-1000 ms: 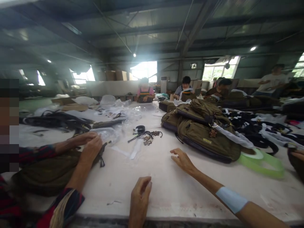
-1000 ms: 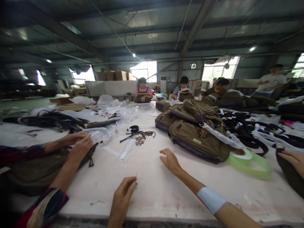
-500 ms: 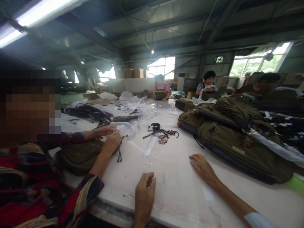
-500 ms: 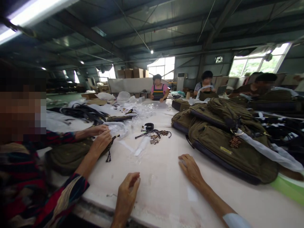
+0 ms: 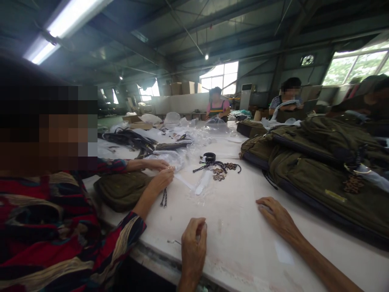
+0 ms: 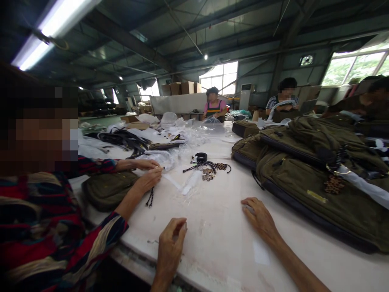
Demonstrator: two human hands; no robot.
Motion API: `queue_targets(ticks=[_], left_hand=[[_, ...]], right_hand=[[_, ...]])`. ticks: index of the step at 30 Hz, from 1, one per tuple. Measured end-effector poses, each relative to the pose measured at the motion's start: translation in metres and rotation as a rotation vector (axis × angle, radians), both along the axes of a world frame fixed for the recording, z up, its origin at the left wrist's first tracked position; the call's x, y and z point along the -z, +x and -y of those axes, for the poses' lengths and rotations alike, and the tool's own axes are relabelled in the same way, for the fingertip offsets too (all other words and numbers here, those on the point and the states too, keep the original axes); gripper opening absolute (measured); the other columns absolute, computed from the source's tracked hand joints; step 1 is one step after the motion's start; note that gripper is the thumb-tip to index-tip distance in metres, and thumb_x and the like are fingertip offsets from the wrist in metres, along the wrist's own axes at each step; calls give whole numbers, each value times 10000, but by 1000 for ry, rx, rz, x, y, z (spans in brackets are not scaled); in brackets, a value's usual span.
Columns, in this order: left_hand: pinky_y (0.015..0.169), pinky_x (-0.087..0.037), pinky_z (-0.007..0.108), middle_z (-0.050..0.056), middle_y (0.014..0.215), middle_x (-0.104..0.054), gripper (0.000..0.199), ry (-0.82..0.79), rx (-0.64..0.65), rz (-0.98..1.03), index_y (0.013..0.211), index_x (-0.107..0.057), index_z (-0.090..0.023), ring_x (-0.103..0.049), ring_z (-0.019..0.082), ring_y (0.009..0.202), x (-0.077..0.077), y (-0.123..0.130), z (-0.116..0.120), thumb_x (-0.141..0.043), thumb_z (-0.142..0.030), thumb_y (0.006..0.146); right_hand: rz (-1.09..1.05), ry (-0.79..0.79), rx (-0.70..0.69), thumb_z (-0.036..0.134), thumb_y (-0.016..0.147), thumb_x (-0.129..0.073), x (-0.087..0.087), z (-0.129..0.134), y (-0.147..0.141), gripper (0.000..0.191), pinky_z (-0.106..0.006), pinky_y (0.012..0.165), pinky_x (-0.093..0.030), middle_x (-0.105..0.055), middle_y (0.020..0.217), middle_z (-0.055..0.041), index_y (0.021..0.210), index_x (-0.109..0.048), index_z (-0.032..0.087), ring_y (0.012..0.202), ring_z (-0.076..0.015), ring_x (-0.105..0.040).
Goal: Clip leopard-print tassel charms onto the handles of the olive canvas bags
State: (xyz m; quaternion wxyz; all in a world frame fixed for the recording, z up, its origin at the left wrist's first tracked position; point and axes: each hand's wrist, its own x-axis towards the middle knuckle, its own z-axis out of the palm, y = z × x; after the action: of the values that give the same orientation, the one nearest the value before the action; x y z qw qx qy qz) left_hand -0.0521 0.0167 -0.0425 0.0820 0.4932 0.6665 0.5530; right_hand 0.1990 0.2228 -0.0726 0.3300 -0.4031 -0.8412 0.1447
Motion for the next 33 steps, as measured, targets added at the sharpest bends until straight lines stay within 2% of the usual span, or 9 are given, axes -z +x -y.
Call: queue_targets(ticks=[21,33], left_hand=[[665,-467,240,24,780,-591,152,62,-22,-63,888,-601,-177,-572,134,727,7,0,-3,-454,-210,875],[646,-446,242,35,751,-572,173,40,-71,-70,851,-599,-159,-552,132,699,3,6,-1,-427,-145,859]], right_hand=[[-5,-29,-19,423,855,-430,2,-3,3,307,-375,887,-459,-607,1054,-74,968,-617,208,1009,-233,-562],[7,-27,-36,526,803,-468,16,-18,11,372,-420,874,-474,-627,1066,-70,956,-639,233,995,-263,-584]])
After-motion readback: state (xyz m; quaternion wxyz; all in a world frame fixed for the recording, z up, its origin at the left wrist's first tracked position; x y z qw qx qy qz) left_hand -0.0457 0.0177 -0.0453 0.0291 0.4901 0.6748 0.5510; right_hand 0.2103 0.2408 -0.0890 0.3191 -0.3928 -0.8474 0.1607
